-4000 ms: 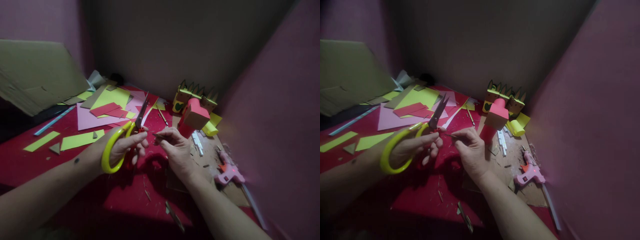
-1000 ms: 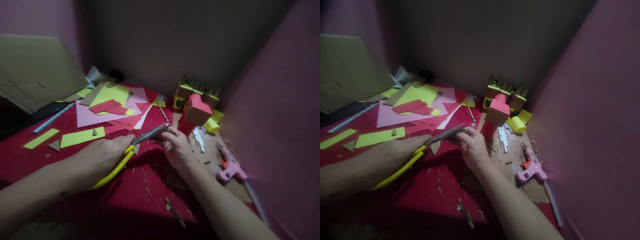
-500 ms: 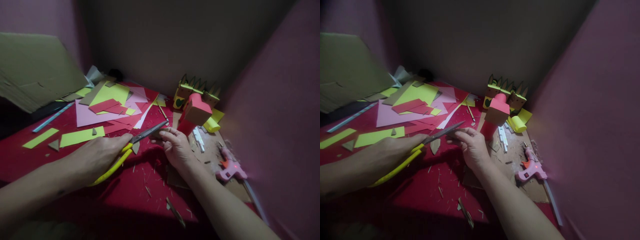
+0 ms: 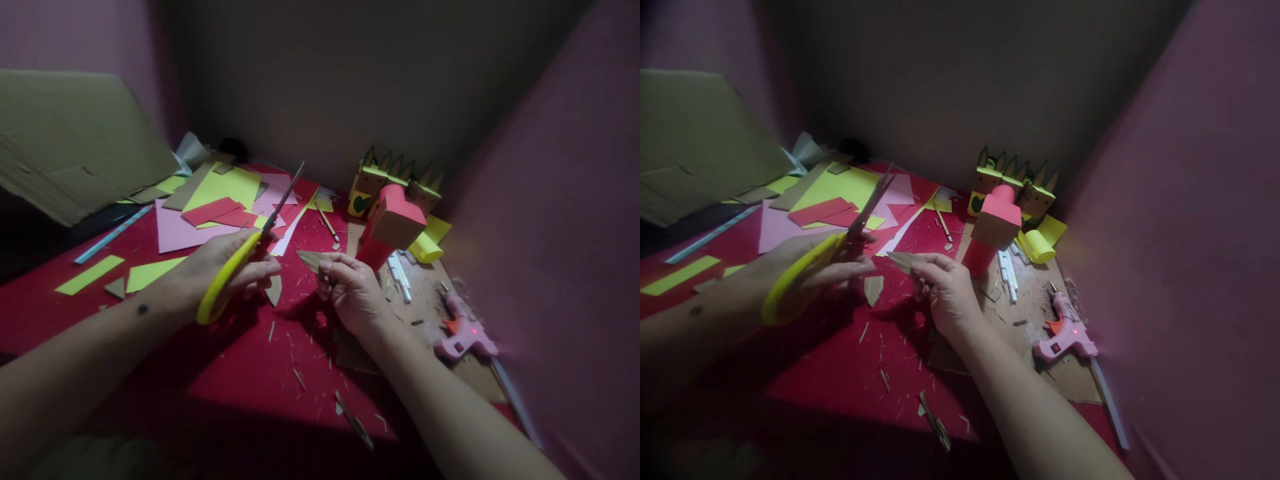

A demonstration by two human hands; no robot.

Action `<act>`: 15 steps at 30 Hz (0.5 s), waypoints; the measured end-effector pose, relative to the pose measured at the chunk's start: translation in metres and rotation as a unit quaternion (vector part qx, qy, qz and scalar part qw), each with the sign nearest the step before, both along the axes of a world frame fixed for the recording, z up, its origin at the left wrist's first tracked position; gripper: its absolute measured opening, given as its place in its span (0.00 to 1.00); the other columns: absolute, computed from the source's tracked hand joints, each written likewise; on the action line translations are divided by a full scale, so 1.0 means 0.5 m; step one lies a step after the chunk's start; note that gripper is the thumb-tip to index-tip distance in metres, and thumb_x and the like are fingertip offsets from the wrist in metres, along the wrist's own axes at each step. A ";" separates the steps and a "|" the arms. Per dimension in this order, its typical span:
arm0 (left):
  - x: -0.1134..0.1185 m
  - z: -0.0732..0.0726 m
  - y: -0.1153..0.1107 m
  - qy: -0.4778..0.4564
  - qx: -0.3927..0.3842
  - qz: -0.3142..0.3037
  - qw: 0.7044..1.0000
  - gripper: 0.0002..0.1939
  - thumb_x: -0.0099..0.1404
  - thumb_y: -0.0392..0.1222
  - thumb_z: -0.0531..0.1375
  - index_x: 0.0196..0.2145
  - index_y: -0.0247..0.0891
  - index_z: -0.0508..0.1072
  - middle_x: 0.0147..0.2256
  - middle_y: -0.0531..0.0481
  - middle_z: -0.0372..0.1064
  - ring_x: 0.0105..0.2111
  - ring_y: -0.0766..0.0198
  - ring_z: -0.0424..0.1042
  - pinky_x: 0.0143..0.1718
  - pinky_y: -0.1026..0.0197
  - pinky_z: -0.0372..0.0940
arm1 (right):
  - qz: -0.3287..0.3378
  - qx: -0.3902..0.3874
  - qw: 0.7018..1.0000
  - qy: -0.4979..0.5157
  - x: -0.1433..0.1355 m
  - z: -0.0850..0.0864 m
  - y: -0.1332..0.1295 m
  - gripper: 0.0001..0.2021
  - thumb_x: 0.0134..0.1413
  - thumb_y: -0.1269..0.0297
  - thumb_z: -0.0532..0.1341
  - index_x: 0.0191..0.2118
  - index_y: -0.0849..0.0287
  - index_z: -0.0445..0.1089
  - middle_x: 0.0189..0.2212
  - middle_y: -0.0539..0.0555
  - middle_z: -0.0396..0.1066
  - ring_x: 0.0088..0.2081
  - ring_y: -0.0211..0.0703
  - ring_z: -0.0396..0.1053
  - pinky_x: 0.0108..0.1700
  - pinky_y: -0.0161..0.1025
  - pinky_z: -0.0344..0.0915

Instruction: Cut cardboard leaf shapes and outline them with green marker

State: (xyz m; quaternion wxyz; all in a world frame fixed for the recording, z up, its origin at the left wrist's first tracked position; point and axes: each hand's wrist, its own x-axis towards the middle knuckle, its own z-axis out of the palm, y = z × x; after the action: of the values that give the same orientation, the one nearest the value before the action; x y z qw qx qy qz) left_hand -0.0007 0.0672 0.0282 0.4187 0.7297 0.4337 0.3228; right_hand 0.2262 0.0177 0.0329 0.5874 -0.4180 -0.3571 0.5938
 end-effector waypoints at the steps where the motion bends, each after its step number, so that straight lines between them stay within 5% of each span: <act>1: 0.009 0.015 -0.001 -0.008 -0.011 0.004 1.000 0.25 0.66 0.60 0.69 0.51 0.41 0.74 0.24 0.56 0.74 0.25 0.57 0.79 0.25 0.60 0.71 | 0.002 0.001 1.000 -0.001 -0.001 0.000 0.000 0.11 0.33 0.62 0.76 0.25 0.54 0.76 0.17 0.45 0.67 0.21 0.36 0.59 0.24 0.38 0.53; 6: 0.053 0.060 0.000 -0.049 -0.077 -0.019 0.996 0.23 0.59 0.56 0.71 0.44 0.43 0.70 0.22 0.55 0.74 0.21 0.56 0.78 0.23 0.60 0.67 | 0.019 0.006 0.999 -0.025 -0.001 -0.008 0.001 0.11 0.35 0.60 0.76 0.26 0.54 0.75 0.17 0.44 0.69 0.19 0.35 0.59 0.23 0.37 0.53; 15: 0.085 0.077 -0.004 0.006 -0.037 -0.010 0.999 0.20 0.54 0.58 0.67 0.35 0.42 0.70 0.20 0.51 0.73 0.20 0.58 0.73 0.23 0.58 0.65 | 0.100 -0.001 0.993 -0.057 0.000 -0.017 -0.002 0.10 0.35 0.63 0.77 0.26 0.54 0.78 0.15 0.45 0.71 0.17 0.35 0.60 0.23 0.37 0.53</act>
State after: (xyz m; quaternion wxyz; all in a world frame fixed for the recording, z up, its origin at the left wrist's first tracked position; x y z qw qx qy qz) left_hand 0.0417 0.0651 0.0665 0.4459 0.7200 0.4408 0.2976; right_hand 0.2262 0.0165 0.0242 0.5035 -0.4138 -0.4292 0.6253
